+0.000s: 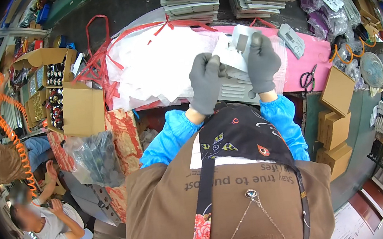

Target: The person places a grey electronic device into a white foam protective sleeve. They then pick up a cardboard box, open it, and place the foam-wrapped device inside. The person repeats this process with multiple devices, stacking the finished boxes on the table.

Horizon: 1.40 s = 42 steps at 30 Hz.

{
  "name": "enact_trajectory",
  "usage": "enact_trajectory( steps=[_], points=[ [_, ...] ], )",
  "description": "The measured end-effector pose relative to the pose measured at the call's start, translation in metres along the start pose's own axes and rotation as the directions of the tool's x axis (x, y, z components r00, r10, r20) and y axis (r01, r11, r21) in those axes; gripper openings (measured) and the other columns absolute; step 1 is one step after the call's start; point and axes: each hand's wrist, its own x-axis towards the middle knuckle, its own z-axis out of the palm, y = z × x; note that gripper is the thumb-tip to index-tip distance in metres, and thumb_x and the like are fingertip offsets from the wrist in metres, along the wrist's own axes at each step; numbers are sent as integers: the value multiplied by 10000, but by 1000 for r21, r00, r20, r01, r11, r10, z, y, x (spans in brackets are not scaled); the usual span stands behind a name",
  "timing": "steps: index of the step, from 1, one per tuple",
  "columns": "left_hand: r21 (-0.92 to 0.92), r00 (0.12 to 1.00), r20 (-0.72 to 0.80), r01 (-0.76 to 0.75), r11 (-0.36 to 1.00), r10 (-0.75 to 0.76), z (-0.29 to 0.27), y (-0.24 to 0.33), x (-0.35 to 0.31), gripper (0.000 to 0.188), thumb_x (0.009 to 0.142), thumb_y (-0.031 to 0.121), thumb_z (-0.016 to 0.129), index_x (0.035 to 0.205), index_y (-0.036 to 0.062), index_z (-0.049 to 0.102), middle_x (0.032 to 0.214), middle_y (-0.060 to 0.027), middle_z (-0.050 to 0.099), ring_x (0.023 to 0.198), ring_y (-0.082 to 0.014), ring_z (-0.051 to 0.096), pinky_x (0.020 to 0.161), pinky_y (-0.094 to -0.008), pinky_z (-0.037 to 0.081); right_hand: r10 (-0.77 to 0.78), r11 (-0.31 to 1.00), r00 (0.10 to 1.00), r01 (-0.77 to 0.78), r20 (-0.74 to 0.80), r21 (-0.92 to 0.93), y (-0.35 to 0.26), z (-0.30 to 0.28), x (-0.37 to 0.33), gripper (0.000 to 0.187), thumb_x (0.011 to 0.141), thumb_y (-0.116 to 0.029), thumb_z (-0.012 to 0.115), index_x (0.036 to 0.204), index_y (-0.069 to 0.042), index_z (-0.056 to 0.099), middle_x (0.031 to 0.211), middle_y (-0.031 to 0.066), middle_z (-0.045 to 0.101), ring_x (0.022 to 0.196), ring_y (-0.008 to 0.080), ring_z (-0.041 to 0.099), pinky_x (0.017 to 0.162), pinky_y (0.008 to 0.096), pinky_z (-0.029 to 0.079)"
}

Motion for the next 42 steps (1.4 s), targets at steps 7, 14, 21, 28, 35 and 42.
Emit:
enact_trajectory(
  steps=[7,14,21,28,35,42],
  points=[
    [506,834,-7,-474,721,552,18,-20,45,196,973,290,588,1004,97,569,856,-137,642,736,-376,641,618,-436,505,-59,987,979,87,197,-137,-37,1,-25,320,983,-392,521,873,-130,667,643,166,623,601,387,627,530,478,461],
    [493,684,450,-726,479,574,-18,-6,82,218,917,296,664,1025,111,621,835,-91,682,705,-302,676,610,-387,533,15,974,913,79,407,-212,-31,-13,-5,413,953,-399,502,775,-67,672,702,203,632,680,423,622,607,512,457],
    [741,805,96,-451,497,586,-132,3,139,347,878,350,716,1140,134,644,830,-60,683,720,-219,659,670,-348,521,221,963,945,-172,243,-207,-12,-39,-7,380,974,-405,526,1044,-71,693,897,180,690,802,310,665,731,397,499],
    [987,616,90,-160,13,782,-174,37,141,434,842,305,743,1219,127,623,1090,-98,661,1009,-284,615,834,-418,503,39,998,999,-38,-36,46,-3,-55,-45,289,922,-320,680,1024,-50,693,857,98,689,741,199,661,687,334,516],
    [398,872,417,80,914,-257,-58,47,20,307,927,313,686,847,17,663,695,15,547,634,-55,476,588,-225,408,-771,630,633,774,67,-58,-25,-64,-46,338,684,-153,818,938,-100,601,878,54,629,835,276,647,668,372,516],
    [390,791,454,237,890,-410,-24,46,1,266,913,272,687,871,9,691,692,6,604,604,-45,481,545,-217,395,-878,471,467,882,109,10,4,-77,-39,250,646,-180,662,871,-137,560,816,20,537,751,199,597,551,304,444]
  ],
)
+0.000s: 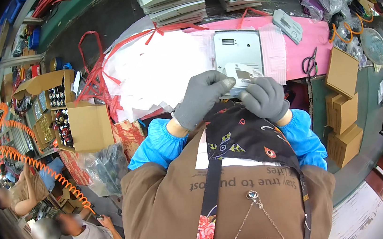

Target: The person places a grey electronic device into a white foam protective sleeve. They then pick up a cardboard box, open it, and place the foam-wrapped device inside. The person repeats this process with multiple devices, stacking the finished boxes on the table.

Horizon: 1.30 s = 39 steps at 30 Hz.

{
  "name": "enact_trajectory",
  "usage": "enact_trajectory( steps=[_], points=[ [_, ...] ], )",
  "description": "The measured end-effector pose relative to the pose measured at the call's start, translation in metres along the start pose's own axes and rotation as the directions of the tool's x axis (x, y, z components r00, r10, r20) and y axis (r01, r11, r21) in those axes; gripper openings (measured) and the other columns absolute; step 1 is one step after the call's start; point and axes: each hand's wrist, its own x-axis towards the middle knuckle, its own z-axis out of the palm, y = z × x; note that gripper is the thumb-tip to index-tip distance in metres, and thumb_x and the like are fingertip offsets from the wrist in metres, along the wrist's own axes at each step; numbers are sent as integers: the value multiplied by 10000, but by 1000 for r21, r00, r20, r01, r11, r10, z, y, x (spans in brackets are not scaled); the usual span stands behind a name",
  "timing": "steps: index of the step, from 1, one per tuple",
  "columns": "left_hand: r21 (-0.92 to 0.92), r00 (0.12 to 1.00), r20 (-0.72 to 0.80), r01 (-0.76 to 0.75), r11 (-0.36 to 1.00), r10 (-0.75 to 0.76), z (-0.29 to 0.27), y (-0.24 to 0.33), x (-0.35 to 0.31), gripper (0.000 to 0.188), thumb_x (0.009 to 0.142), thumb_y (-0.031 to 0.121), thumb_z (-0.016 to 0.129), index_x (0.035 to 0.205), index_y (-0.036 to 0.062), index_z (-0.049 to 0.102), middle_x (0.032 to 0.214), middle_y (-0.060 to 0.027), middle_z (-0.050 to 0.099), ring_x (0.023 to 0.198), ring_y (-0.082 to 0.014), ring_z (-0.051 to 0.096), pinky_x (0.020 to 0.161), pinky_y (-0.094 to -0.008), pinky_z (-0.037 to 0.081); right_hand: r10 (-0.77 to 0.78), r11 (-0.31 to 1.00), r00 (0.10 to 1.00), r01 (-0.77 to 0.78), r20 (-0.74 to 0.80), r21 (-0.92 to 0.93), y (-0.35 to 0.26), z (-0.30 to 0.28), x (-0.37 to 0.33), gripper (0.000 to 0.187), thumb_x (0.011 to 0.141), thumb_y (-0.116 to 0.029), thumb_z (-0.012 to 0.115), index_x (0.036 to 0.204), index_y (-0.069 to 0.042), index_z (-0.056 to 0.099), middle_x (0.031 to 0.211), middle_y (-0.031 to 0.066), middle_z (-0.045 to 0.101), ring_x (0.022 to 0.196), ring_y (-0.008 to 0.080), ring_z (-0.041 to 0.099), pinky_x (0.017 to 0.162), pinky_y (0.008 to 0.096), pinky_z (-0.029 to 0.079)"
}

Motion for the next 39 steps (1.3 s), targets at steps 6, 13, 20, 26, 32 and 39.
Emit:
enact_trajectory(
  steps=[6,13,20,26,32,39],
  points=[
    [62,971,-174,-152,986,161,24,-11,31,235,890,214,709,892,-20,701,722,1,633,646,-71,530,590,-254,449,120,960,965,-173,235,221,18,5,-24,344,730,-337,703,980,-136,579,881,44,567,806,224,585,622,342,460],
    [1,939,-290,-194,981,186,26,-6,34,199,917,197,661,912,2,701,711,14,585,617,-55,483,586,-223,404,830,-130,207,-832,519,539,31,-5,-66,377,997,-339,539,1144,3,602,926,86,654,861,172,637,743,324,496],
    [125,929,-328,-138,983,172,23,-31,56,255,905,246,694,893,-8,704,708,-2,616,632,-71,521,591,-251,424,730,-366,59,-808,681,462,55,28,-87,280,1001,-247,518,1021,-4,656,906,19,625,768,107,607,675,274,490],
    [247,915,-345,-125,961,208,-5,-56,126,320,905,307,694,872,-10,712,661,-36,618,621,-90,543,605,-262,441,790,493,413,-867,453,-69,100,60,-76,264,948,-331,565,967,-88,667,934,105,647,880,321,625,729,421,498],
    [254,901,-379,-118,960,211,-10,-77,149,331,903,319,701,864,-9,708,652,-31,627,577,-92,553,563,-280,438,805,352,270,-934,528,-58,118,79,-76,289,936,-378,564,970,-119,689,946,100,668,884,330,640,760,437,494],
    [108,905,-409,-79,991,117,-6,-77,153,313,905,302,705,876,-9,700,642,-22,611,530,-80,530,508,-260,425,827,255,225,-967,515,13,118,87,-79,338,933,-379,592,954,-55,686,859,168,668,803,354,642,709,426,482]
  ],
)
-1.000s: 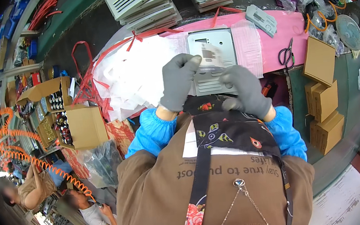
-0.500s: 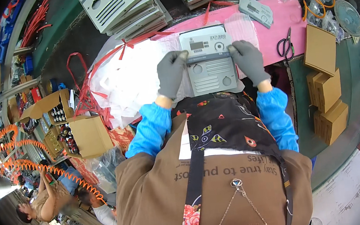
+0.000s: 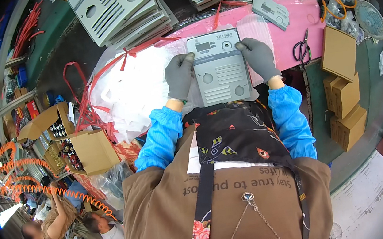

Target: The person places a grey electronic device into a white foam protective sleeve. They then pick up a cardboard box, open it, and place the foam-wrapped device inside. The person repeats this process with multiple devices, stacking the finished boxes on the table.

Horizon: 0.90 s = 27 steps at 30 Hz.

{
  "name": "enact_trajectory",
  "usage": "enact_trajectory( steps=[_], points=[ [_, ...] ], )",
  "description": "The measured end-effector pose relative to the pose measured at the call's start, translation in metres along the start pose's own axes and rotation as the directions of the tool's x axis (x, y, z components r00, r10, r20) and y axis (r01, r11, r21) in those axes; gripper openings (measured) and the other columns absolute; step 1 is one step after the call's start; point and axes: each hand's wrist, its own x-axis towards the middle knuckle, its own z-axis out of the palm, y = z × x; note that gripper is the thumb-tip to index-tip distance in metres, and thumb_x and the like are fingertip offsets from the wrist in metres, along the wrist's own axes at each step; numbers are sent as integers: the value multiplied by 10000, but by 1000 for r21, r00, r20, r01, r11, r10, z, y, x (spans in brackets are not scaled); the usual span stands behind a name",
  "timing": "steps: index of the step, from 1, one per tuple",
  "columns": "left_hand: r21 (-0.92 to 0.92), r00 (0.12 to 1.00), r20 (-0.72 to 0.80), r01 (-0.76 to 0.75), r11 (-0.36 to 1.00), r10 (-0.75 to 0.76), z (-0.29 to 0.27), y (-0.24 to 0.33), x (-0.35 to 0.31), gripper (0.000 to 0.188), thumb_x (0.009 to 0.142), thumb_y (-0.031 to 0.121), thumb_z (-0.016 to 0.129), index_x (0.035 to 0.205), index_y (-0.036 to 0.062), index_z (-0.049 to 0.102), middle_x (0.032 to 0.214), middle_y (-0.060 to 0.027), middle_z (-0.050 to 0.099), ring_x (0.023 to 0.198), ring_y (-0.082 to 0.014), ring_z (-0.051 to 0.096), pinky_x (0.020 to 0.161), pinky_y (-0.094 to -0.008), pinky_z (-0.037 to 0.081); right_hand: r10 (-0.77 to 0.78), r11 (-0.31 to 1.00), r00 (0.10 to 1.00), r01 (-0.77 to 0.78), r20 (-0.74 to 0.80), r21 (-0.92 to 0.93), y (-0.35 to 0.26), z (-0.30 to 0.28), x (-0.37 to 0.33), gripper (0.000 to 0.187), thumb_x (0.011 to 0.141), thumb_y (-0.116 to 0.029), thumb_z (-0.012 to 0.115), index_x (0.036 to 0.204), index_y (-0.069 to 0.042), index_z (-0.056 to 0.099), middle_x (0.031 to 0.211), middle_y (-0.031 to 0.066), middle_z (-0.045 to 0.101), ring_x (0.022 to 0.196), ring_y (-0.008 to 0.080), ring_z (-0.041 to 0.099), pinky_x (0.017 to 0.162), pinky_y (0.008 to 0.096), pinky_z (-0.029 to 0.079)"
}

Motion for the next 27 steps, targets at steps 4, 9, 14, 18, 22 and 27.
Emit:
enact_trajectory(
  steps=[4,9,14,18,22,27],
  points=[
    [-52,999,3,51,997,-51,1,4,1,288,905,278,708,878,-9,695,635,-18,593,534,-77,527,505,-246,420,-13,1000,1000,14,-14,11,-2,2,0,340,933,-380,592,953,-54,684,853,167,667,801,353,642,704,430,481],
    [-59,999,-11,45,997,-46,3,7,1,278,904,263,711,886,-13,691,656,-17,599,545,-72,528,510,-243,423,4,1000,1000,-4,5,-1,-4,0,1,337,933,-373,595,949,-48,682,836,170,662,784,349,640,694,431,479],
    [-72,997,-16,69,995,-70,4,7,2,277,900,254,718,885,-21,689,670,-20,605,557,-71,533,525,-238,435,-1,999,1000,1,13,33,0,1,4,327,933,-353,599,928,-36,678,787,181,648,739,347,632,671,432,473],
    [-82,996,-29,76,994,-79,5,6,3,271,895,245,724,885,-24,689,680,-24,616,562,-73,538,528,-238,438,-4,999,999,2,36,54,2,1,7,324,934,-338,602,914,-21,670,764,190,636,713,351,620,657,432,465],
    [-80,996,-37,75,994,-78,6,7,3,263,893,237,725,888,-23,690,691,-29,628,561,-74,539,528,-238,437,-9,996,999,6,33,91,1,1,7,311,934,-317,607,913,-11,664,755,196,623,696,346,609,645,424,457],
    [-70,995,-42,84,994,-87,7,11,2,253,893,225,719,894,-26,690,685,-33,628,558,-76,539,521,-243,430,12,993,999,-15,29,115,1,1,6,304,936,-302,609,912,-2,655,744,196,610,674,336,595,635,417,450]
  ],
)
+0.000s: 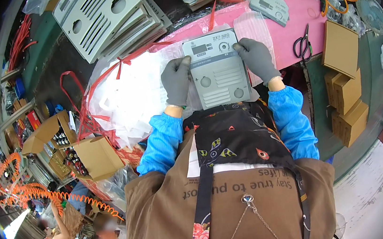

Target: The person places a grey electronic device into a white foam protective sleeve. They then pick up a cardboard box, open it, and place the foam-wrapped device inside. The person repeats this process with multiple devices, stacking the finished boxes on the table.

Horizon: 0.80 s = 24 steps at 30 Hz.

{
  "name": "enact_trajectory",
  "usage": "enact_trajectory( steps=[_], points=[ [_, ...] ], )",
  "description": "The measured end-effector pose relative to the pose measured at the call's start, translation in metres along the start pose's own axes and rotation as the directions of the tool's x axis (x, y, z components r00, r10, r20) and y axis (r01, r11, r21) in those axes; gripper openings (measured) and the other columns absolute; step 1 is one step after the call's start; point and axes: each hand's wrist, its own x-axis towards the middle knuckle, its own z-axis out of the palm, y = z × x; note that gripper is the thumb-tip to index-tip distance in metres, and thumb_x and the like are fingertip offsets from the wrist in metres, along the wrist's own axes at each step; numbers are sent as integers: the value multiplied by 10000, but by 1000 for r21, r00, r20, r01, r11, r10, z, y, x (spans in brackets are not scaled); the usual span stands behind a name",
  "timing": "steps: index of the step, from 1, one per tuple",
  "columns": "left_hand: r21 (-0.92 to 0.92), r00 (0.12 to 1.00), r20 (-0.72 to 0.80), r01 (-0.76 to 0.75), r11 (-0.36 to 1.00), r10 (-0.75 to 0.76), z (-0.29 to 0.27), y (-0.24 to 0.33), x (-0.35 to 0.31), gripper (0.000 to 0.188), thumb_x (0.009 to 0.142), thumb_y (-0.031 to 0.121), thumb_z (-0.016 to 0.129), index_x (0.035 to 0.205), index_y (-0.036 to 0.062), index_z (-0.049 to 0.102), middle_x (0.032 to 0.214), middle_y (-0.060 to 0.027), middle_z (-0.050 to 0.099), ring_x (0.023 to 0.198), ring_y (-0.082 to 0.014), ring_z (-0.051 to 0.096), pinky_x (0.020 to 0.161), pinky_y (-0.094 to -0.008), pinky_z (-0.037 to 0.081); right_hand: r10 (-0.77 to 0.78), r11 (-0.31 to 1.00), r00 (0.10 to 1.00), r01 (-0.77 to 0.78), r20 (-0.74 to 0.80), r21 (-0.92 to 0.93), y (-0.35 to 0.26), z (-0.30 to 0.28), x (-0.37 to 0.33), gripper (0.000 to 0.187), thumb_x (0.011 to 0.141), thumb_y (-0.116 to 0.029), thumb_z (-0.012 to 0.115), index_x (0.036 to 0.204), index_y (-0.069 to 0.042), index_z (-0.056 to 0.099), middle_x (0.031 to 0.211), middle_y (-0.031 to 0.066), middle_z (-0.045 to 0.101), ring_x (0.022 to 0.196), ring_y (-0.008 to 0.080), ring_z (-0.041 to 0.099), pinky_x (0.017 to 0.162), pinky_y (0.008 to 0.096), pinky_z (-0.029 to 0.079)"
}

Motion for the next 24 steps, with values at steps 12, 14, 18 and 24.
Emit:
enact_trajectory(
  steps=[12,14,18,24],
  points=[
    [2,1000,-1,16,1000,-16,-1,-1,1,273,891,234,717,911,-37,693,686,-42,624,572,-85,544,534,-249,440,34,999,999,-34,27,-14,-3,0,-1,275,930,-320,584,927,-61,678,879,164,666,853,366,632,746,459,484],
    [28,1000,15,20,999,-20,-5,-3,2,291,899,256,711,937,-32,692,719,-39,621,590,-88,547,549,-240,455,14,1000,1000,-14,23,-6,-4,3,-2,273,927,-313,581,928,-57,678,885,168,666,858,372,631,754,467,482],
    [243,996,37,-93,965,87,-8,-15,15,304,909,298,694,922,-6,693,706,-22,593,585,-87,526,529,-239,438,-81,996,989,86,-125,34,22,21,1,249,897,-286,583,914,-57,678,910,185,674,875,386,638,798,496,483],
    [131,997,71,7,991,-17,1,-6,4,291,947,315,640,881,32,657,717,13,563,591,-70,471,508,-231,366,37,999,999,-38,-12,-37,14,16,3,309,890,-314,543,911,-44,693,859,205,675,804,390,656,763,509,499]
  ],
)
